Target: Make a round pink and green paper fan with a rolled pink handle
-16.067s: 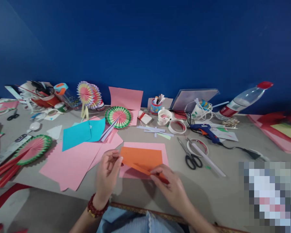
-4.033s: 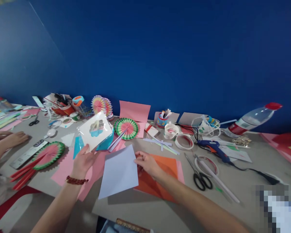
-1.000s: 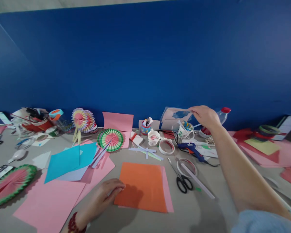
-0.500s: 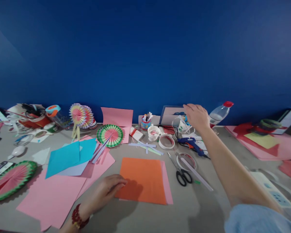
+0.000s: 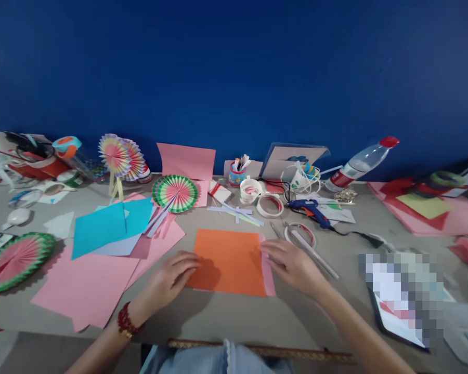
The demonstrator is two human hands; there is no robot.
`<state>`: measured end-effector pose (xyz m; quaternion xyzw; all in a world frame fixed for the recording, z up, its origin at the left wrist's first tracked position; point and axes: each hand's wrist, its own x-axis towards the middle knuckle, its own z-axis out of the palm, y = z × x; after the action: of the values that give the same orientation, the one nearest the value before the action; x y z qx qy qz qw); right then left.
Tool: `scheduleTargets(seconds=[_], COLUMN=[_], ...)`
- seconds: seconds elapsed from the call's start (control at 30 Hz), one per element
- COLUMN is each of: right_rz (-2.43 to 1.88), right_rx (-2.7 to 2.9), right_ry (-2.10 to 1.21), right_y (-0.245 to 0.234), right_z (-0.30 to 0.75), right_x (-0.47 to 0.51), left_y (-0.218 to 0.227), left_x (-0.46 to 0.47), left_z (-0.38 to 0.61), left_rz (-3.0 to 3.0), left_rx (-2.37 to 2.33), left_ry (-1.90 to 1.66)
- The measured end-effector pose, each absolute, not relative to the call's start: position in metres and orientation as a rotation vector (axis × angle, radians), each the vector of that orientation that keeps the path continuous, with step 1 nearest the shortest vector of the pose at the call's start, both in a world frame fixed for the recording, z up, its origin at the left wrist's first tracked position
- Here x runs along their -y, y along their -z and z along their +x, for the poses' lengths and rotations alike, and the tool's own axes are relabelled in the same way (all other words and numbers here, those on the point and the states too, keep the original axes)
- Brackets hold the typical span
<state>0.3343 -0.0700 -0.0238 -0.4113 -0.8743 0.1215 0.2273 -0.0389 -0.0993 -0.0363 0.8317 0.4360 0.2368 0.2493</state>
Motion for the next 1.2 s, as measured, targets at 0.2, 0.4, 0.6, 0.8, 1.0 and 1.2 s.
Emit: scheduleTargets(seconds=[0.2, 0.4, 0.6, 0.8, 1.0, 1.2], right_rz=[-1.351, -1.386, -1.416, -1.367, -1.133, -1.042], right_rx=[2.231, 2.241, 2.216, 2.215, 2.533, 2.559], right_ry=[-0.269, -0.326, -0.413, -0.348, -0.501, -0.350], right_y=[0.044, 0.045, 0.053, 0.048, 0.043, 0.054], right_z=[0.340, 0.326, 0.318, 0.315, 0.312, 0.310], right_x=[0.068, 0.054, 0.051, 0.062, 0.104, 0.119], left_y=[0.032, 0.041, 0.051, 0.052, 0.046, 0.048], left_x=[0.095, 0.098, 0.104, 0.108, 0.109, 0.109], left_z=[-0.028, -0.028, -0.040, -0.041, -0.046, -0.047], left_rz=[2.397, 2.454, 2.463, 2.475, 2.492, 2.541], left_rx=[-1.266, -1.347, -1.376, -1.318, -1.140, -1.111], left_ry=[-0.581, -0.516, -0.472, -0.480, -0.381, -0.406])
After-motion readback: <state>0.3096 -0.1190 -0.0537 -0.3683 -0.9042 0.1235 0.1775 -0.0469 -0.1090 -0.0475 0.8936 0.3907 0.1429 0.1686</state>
